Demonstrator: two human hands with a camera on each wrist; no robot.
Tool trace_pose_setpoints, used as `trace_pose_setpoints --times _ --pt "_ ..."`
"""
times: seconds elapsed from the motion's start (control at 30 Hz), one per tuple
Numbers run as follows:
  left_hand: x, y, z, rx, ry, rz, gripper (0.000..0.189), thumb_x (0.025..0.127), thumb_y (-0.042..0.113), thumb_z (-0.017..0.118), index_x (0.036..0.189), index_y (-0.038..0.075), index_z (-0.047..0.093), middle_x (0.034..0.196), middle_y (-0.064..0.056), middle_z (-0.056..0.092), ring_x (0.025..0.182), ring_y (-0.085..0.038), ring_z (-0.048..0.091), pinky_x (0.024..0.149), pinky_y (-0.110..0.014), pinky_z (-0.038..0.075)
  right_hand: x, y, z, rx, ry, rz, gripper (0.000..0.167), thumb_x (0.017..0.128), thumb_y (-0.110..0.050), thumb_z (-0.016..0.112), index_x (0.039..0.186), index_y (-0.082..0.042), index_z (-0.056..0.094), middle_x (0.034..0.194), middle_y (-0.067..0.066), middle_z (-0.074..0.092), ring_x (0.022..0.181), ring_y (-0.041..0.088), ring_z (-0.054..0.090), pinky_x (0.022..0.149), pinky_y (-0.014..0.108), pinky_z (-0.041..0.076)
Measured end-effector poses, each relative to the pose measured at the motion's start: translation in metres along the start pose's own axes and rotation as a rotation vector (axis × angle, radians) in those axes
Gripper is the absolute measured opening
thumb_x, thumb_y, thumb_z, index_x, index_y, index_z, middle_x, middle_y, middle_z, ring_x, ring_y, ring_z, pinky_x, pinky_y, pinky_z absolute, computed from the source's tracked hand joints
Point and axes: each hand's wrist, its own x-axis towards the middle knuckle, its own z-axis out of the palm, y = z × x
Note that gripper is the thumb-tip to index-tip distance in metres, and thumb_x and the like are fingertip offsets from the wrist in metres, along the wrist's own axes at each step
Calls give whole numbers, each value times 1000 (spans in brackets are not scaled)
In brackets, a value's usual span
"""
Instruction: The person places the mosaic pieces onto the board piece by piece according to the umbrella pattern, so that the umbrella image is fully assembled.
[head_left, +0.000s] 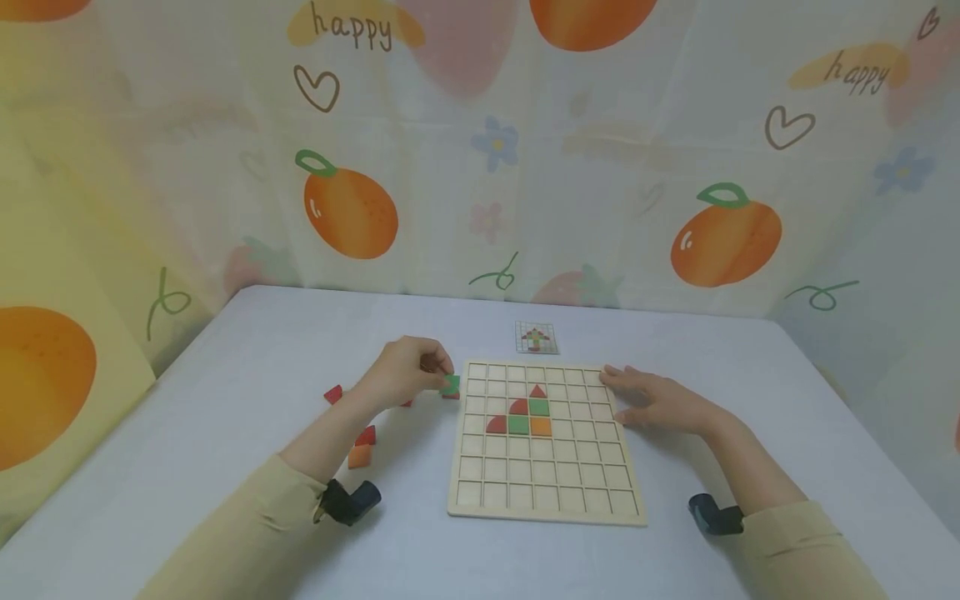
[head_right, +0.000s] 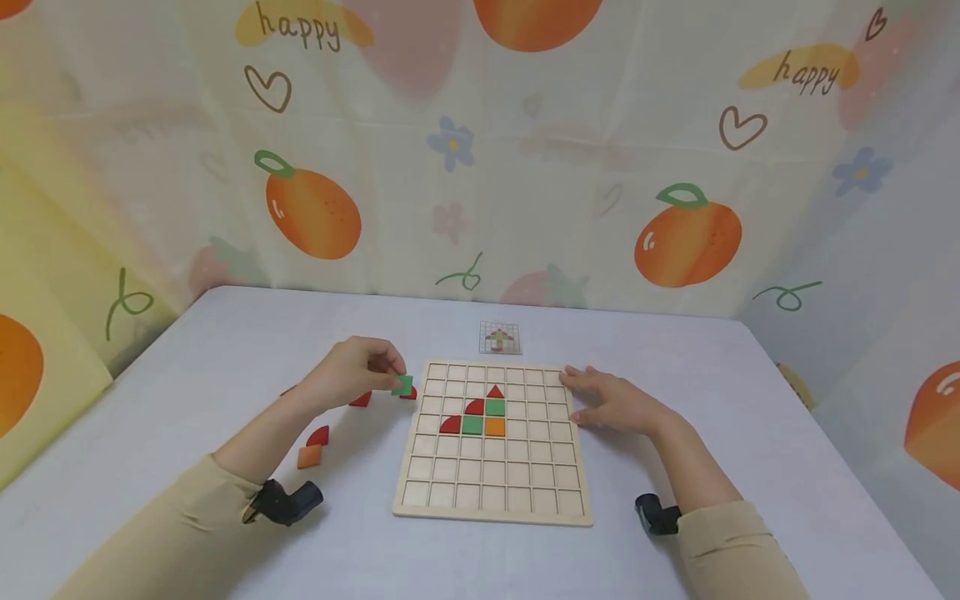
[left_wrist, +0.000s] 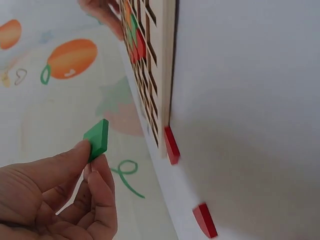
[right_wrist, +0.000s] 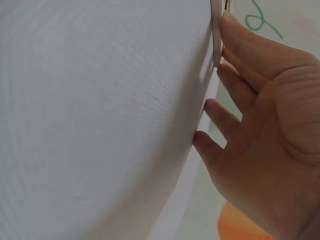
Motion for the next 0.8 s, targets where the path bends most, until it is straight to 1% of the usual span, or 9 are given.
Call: trace_pose_setpoints --times 0.07,0.1,0.17,0.3,0.43,0.53,0.63,0.7,0.8 --pt "-1 6 4 -16 -13 14 8 86 9 74 91 10 69 87 -4 68 80 -19 61 64 -25 47 0 0 0 0 -1 1 74 87 -37 71 150 -11 42 162 12 29 152 45 12 118 68 12" --pt "-1 9 6 -24 -19 16 8 85 9 74 91 10 69 86 -4 67 79 -18 62 66 -24 48 0 0 0 1 -2 5 74 86 -37 71 150 -12 42 163 11 29 152 45 12 119 67 12" --pt "-1 13 10 -43 -32 26 8 85 8 74 90 9 69 85 -5 67 75 -17 63 67 -24 49 0 0 0 1 -2 10 75 86 -37 72 150 -12 42 163 11 29 152 45 12 119 67 12" --pt "1 19 19 -53 -47 49 6 84 9 75 89 9 71 86 -4 69 76 -14 61 68 -23 51 1 1 0 -5 -2 9 74 86 -38 71 150 -12 42 163 11 29 152 46 12 118 68 12" --pt "6 26 31 -42 -57 72 5 84 9 76 87 11 73 87 -2 70 81 -14 58 71 -23 49 0 1 0 2 -2 12 74 86 -38 72 150 -13 42 163 11 29 152 46 12 118 68 12" --pt "10 33 42 -38 -68 80 5 84 9 76 86 12 74 88 -1 71 83 -14 59 74 -25 50 0 1 0 1 -3 15 74 86 -37 71 150 -13 42 163 11 29 152 45 12 118 68 11" --pt "14 41 51 -36 -84 95 4 84 8 75 87 10 74 87 -2 72 82 -14 60 76 -27 51 0 1 0 -6 -4 16 73 87 -37 71 150 -13 42 163 11 28 152 45 12 118 68 12" --pt "17 48 57 -34 -94 107 3 85 8 74 88 9 74 88 -3 73 82 -14 60 76 -27 51 0 0 0 -10 -4 15 73 87 -37 71 150 -13 42 163 11 28 152 46 12 118 68 12" --pt "21 56 63 -25 -110 124 3 86 8 72 87 9 74 89 -3 73 80 -13 61 73 -26 51 0 0 0 -5 -3 11 73 87 -37 71 150 -13 42 163 11 28 152 45 12 118 68 11"
